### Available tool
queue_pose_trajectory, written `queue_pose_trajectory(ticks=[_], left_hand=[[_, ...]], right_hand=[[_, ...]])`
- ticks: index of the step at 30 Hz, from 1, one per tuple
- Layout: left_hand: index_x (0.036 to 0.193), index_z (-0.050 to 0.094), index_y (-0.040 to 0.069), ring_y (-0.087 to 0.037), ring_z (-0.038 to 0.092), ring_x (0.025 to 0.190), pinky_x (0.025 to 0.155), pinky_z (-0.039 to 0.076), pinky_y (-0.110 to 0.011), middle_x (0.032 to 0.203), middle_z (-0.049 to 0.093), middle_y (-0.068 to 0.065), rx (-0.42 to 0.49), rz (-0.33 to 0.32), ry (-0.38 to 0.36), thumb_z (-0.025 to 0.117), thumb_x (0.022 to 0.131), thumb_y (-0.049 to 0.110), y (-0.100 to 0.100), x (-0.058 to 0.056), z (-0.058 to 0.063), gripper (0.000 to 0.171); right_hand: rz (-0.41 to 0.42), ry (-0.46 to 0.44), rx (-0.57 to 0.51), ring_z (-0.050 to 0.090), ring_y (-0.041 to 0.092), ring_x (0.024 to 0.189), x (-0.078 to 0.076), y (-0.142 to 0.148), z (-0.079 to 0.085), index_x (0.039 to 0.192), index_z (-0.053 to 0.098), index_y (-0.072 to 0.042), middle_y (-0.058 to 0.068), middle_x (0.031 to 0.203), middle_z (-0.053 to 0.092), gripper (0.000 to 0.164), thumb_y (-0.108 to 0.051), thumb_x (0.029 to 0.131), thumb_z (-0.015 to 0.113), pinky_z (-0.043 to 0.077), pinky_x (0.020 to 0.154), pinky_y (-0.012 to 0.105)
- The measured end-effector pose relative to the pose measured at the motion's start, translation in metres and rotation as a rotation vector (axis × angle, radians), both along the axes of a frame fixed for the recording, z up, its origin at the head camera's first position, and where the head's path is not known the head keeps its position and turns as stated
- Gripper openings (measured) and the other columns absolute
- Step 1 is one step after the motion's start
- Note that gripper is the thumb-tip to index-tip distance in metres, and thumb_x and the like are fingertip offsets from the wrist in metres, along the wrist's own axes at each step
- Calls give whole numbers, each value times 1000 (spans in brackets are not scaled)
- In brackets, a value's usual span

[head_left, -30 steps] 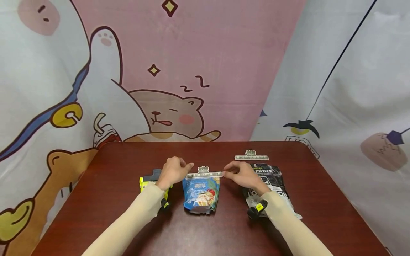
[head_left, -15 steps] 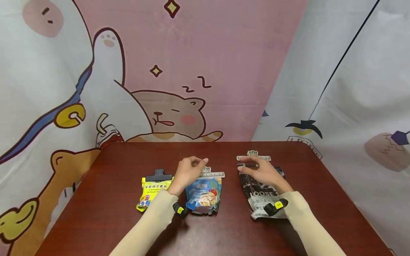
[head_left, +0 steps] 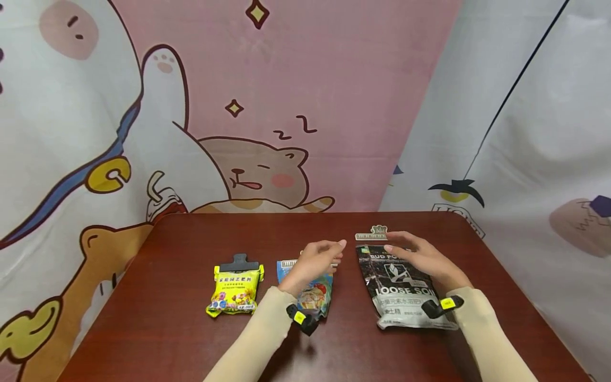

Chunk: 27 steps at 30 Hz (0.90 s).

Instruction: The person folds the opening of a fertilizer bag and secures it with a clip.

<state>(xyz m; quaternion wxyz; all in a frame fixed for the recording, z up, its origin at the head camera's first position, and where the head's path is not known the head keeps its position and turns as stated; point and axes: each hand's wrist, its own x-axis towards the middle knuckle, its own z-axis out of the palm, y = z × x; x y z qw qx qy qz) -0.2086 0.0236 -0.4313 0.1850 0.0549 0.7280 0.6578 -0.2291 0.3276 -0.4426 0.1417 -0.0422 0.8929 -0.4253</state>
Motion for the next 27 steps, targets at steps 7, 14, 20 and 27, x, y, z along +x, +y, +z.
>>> queue_pose_trajectory(ticks=[7,14,20,27], left_hand=[[141,58,4,-31,67,121,101,56,-45,130,68,-17,77,-58,-96,63,99,51,28,0,-6,63],[145,54,0,-43,61,128,107,51,-53,137,62,-27,112,-22,-173,63,100,46,46,-3,-14,65],[144,54,-3,-43,61,127,106,52,-54,137,61,-28,78,80,-199,65,99,45,57,-8,-21,65],[135,60,-7,-41,66,120,102,55,-51,130,63,-29,70,174,-206,66,100,37,66,-17,-33,57]], right_hand=[[28,-184,-329,53,44,131,0,39,-5,160,29,-22,21,157,41,73,-43,100,65,55,98,50],[197,-74,-228,55,20,138,-10,79,-11,158,35,-12,25,162,36,59,-26,105,58,51,105,39],[380,-162,-408,53,18,141,-20,112,-21,161,25,-2,27,162,34,59,-5,107,48,51,108,32],[574,-230,-743,48,31,145,-30,143,-39,158,8,12,24,162,38,55,11,106,27,46,115,37]])
